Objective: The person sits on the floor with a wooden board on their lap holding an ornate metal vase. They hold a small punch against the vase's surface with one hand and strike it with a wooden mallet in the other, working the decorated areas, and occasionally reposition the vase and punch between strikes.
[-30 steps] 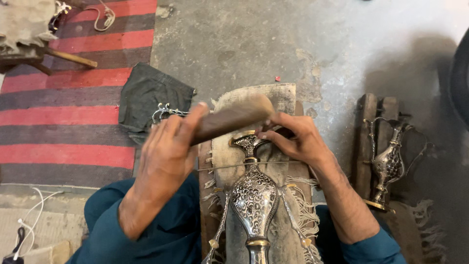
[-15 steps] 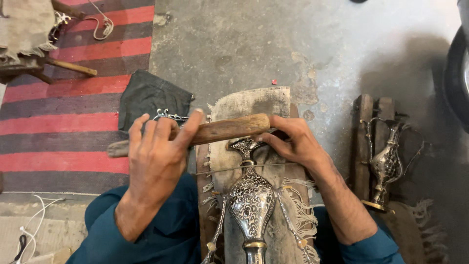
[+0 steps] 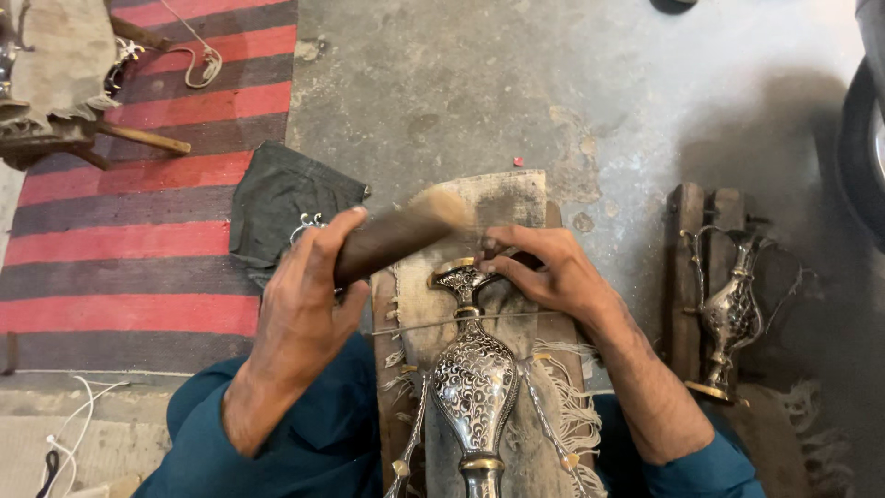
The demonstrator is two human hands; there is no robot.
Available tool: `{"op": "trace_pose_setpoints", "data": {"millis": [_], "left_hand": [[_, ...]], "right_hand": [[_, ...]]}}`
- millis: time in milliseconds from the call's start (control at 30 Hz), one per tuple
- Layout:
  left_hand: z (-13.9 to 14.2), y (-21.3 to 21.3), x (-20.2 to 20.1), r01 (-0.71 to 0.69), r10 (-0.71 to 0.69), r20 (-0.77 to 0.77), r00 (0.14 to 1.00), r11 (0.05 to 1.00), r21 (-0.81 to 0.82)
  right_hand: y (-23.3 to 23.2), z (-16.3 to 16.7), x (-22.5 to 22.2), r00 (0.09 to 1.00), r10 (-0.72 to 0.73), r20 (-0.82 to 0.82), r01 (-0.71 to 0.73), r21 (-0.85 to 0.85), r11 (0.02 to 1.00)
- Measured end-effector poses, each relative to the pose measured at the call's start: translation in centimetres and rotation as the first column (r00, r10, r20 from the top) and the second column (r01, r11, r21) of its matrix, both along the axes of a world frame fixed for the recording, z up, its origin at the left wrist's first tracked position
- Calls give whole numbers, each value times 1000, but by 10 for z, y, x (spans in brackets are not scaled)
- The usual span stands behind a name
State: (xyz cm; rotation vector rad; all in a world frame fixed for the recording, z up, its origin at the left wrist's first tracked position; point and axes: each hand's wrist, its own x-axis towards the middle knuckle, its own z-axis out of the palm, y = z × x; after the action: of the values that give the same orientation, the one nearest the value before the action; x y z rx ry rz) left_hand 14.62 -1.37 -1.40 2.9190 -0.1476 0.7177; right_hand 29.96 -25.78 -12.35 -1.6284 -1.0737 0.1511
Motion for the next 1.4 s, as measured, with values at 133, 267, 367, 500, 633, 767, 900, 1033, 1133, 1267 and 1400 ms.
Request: {"op": "trace_pose_setpoints", "data": {"millis": [133, 267, 367, 500, 633, 767, 900, 1033, 1133, 1267, 1400], "left_hand": [[2, 0, 0, -9, 7, 26, 1000, 997, 83], [5, -2, 0, -42, 42, 2, 999, 984, 175], [7, -1, -1, -49, 40, 54, 998, 985, 167], [-2, 3, -3, -59, 55, -56, 997, 995, -85], [-20, 29, -22, -178, 206, -205, 957, 973, 148], [-49, 62, -68, -194, -45, -466, 884, 870, -454], [-73, 81, -132, -394, -282, -812, 511, 763, -513], [-79, 82, -155, -343, -587, -709, 390, 622, -704], [-56, 70, -151, -271, -354, -635, 687, 686, -675], [-13, 21, -137, -25, -219, -300, 928, 769, -639], [24, -13, -101, 535, -704, -216, 677, 672, -513]], "right_hand": [[-1, -1, 1, 1000, -1, -23, 0, -6, 1000], [-3, -3, 1, 1000, -14, 9, 14, -34, 999], [-3, -4, 3, 1000, 7, 17, -7, -27, 1000], [-3, -6, -1, 1000, -23, 0, 23, -16, 1000], [0, -11, -5, 990, 8, -138, 2, 72, 997], [-11, -20, 4, 937, 4, -350, 139, 382, 914], [-43, -34, 9, 877, -83, -473, 331, 471, 818], [-75, -54, -12, 792, -220, -570, 428, 260, 866], [-72, -73, -43, 790, -499, -355, 412, -295, 862], [-57, -87, -92, 740, -233, -631, 213, -109, 971], [-42, -78, -112, 749, -284, -599, 306, -68, 950]]}}
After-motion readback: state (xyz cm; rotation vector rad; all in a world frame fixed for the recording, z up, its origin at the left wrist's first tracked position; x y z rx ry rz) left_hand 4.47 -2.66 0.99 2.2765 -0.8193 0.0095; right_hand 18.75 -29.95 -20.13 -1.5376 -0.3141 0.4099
